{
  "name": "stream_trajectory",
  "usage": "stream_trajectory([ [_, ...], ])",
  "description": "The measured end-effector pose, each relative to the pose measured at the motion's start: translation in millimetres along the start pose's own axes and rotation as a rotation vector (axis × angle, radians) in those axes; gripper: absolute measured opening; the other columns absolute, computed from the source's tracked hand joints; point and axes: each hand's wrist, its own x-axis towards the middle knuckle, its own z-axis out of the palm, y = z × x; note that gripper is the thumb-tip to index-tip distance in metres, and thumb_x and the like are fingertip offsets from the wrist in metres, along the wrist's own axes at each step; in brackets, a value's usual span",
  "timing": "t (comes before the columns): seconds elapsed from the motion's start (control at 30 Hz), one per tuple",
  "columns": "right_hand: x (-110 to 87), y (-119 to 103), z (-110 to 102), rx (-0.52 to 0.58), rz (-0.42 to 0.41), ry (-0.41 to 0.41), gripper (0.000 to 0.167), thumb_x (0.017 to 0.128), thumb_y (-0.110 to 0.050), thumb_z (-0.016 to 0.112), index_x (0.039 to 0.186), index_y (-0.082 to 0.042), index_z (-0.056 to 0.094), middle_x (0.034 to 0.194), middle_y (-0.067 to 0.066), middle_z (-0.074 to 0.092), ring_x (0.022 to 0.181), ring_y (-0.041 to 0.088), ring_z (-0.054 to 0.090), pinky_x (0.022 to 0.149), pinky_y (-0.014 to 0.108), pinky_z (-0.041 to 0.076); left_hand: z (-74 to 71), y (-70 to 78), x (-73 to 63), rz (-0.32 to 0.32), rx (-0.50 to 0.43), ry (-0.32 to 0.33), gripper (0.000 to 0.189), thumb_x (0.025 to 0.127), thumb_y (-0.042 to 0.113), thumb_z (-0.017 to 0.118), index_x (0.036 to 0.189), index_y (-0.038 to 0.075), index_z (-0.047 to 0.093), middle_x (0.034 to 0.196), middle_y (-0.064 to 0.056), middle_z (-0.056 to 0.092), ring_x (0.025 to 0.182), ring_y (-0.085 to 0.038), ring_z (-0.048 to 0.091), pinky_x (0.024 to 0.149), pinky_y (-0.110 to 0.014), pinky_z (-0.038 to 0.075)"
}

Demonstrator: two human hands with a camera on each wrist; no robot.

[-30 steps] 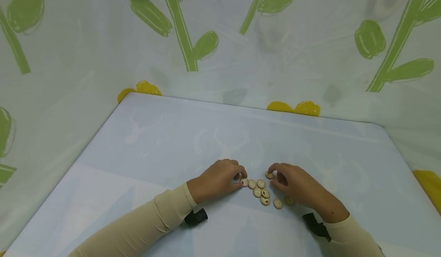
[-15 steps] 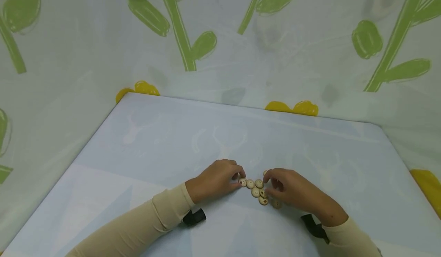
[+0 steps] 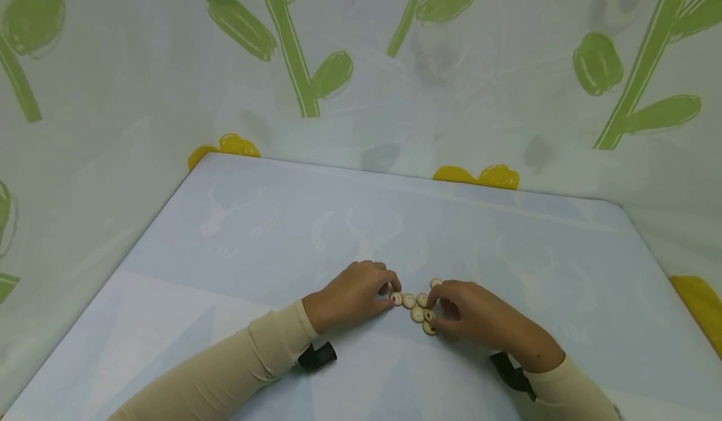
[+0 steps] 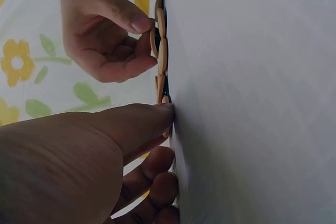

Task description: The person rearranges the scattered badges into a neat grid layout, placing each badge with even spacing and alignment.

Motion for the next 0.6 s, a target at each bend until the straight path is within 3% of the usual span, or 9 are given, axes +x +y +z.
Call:
stream_trajectory([
  [0.6, 2.7, -1.2, 5.5, 0.013, 0.025, -0.014, 0.016, 0.088, -0.022, 0.077, 0.099, -0.02, 0.067, 0.077, -0.011, 0.054, 0.069, 0.003, 0.048, 0.062, 0.022, 0.043, 2.7, -1.1, 0.2, 0.004, 0.026, -0.003, 0.016, 0.09, 0.026, 0.075, 0.105, 0.019, 0.075, 0.087, 0.006, 0.066, 0.077, -0.004, 0.056, 0.081, -0.028, 0.048],
])
